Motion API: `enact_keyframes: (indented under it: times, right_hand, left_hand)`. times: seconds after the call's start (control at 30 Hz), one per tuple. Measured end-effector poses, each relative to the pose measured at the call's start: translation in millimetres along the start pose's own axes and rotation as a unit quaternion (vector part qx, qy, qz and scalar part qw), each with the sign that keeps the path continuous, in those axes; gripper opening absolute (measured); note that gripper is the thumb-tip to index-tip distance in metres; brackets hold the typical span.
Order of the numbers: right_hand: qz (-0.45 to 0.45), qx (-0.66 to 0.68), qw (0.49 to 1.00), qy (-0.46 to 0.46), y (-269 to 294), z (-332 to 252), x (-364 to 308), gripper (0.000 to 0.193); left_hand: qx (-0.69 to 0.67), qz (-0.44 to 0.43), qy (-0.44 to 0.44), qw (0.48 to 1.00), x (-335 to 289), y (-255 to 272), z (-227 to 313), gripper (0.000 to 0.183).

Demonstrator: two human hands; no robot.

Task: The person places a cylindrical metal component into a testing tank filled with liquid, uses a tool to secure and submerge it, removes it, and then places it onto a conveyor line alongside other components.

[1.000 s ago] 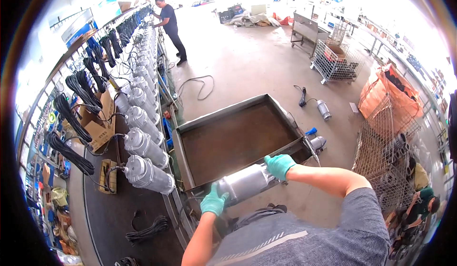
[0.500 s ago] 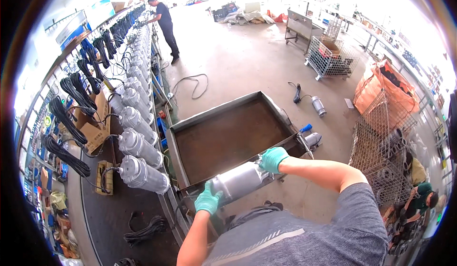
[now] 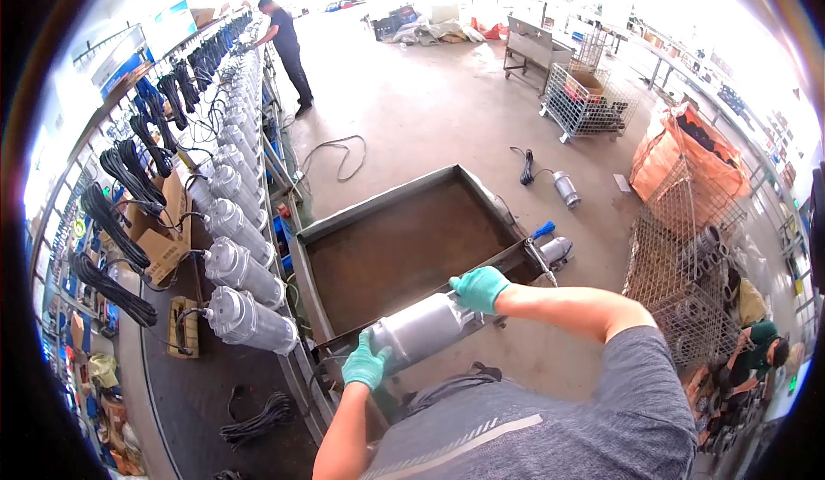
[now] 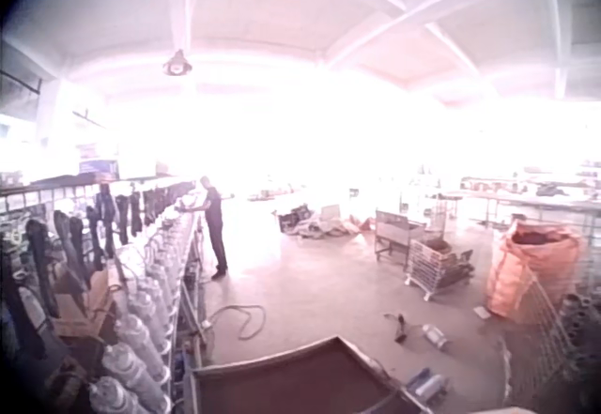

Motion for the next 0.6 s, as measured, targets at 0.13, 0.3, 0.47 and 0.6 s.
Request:
enact_keyframes:
  times: [0.13,0.3,0.47,0.6]
  right_hand:
    - [0.0,0.095,0.986,-0.134,2,-11,-5,0.047]
    - [-0.055,-0.034,0.997,0.035,36,-11,-19,0.043]
    - [0.001,-0.188,0.955,0.229,26,12,-24,0.024]
    - [0.039,-0.09,0.987,0.127,7,6,-14,0.017]
  left_hand:
    - [-0.001,0.003,-0.01,1.0,-2,2,4,0.076]
    - [0.0,0.008,-0.013,1.0,0,0,-3,0.076]
    - [0.0,0.01,-0.024,1.0,0,-1,4,0.073]
    - [-0.014,0.006,0.001,1.0,-5,3,7,0.067]
Point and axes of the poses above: each hand's wrist, its own x-axis towards the middle knuckle, its own y-axis out of the back of the hand, z = x × y, the point moved 1 cm from there along x, towards the middle knuckle, and after that the axes turned 1 degree about z, right-handed, at the moved point
